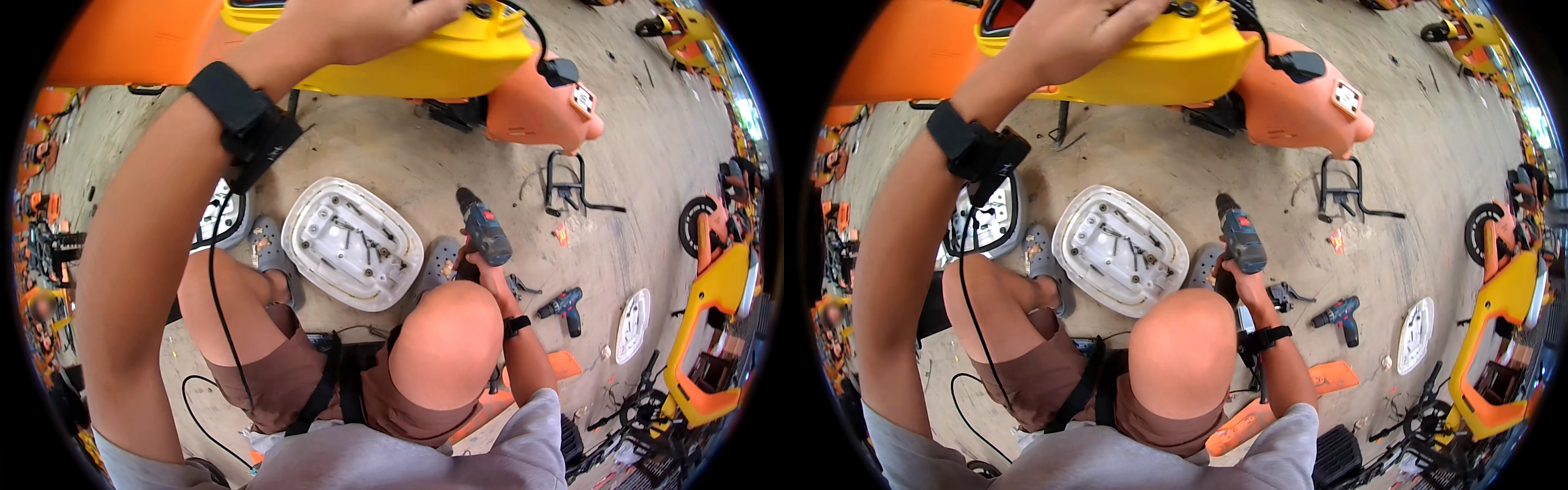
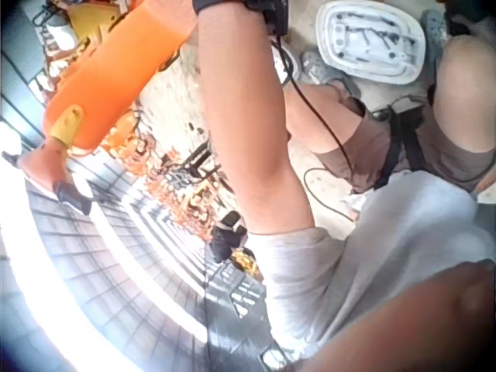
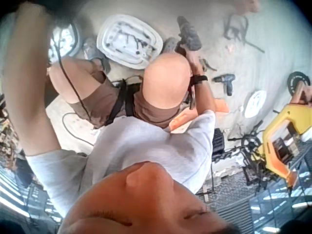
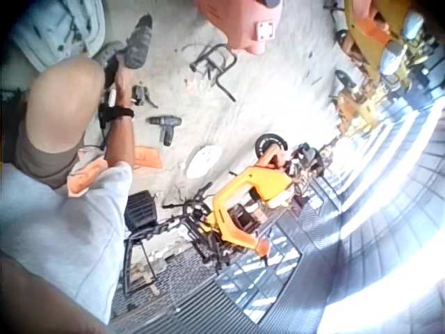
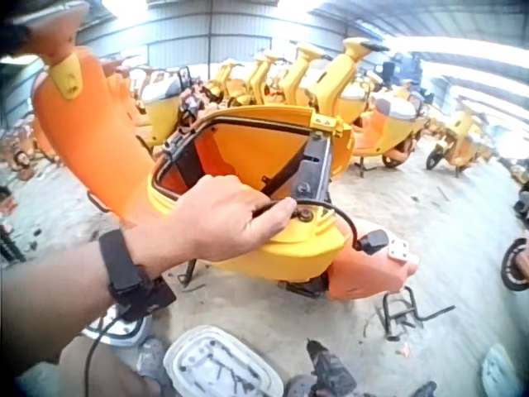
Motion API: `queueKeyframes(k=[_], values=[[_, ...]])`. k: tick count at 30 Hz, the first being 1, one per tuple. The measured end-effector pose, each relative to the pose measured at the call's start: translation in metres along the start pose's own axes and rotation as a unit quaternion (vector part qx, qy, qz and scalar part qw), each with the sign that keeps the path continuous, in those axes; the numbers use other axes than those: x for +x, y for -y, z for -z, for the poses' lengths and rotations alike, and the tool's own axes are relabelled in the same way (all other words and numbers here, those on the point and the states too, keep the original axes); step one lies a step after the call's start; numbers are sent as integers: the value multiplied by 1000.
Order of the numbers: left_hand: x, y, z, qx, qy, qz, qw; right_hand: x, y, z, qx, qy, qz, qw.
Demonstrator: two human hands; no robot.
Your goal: The person assembles a headlight assembly using a screwdriver and a wrench while sitting on the floor. Then the person uses a power drill to fasten a plastic panel onto the front of an orange scooter.
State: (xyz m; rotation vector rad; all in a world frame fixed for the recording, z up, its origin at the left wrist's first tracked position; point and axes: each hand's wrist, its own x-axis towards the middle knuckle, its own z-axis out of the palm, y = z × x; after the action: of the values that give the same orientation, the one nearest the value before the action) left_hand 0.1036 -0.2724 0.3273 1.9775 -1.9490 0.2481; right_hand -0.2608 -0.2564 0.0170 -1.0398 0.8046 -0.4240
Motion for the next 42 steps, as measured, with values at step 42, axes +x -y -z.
queueKeyframes(k=[42], values=[[19, 31, -21, 144, -44, -266, 952, 182, -20, -97, -597, -161, 226, 753]])
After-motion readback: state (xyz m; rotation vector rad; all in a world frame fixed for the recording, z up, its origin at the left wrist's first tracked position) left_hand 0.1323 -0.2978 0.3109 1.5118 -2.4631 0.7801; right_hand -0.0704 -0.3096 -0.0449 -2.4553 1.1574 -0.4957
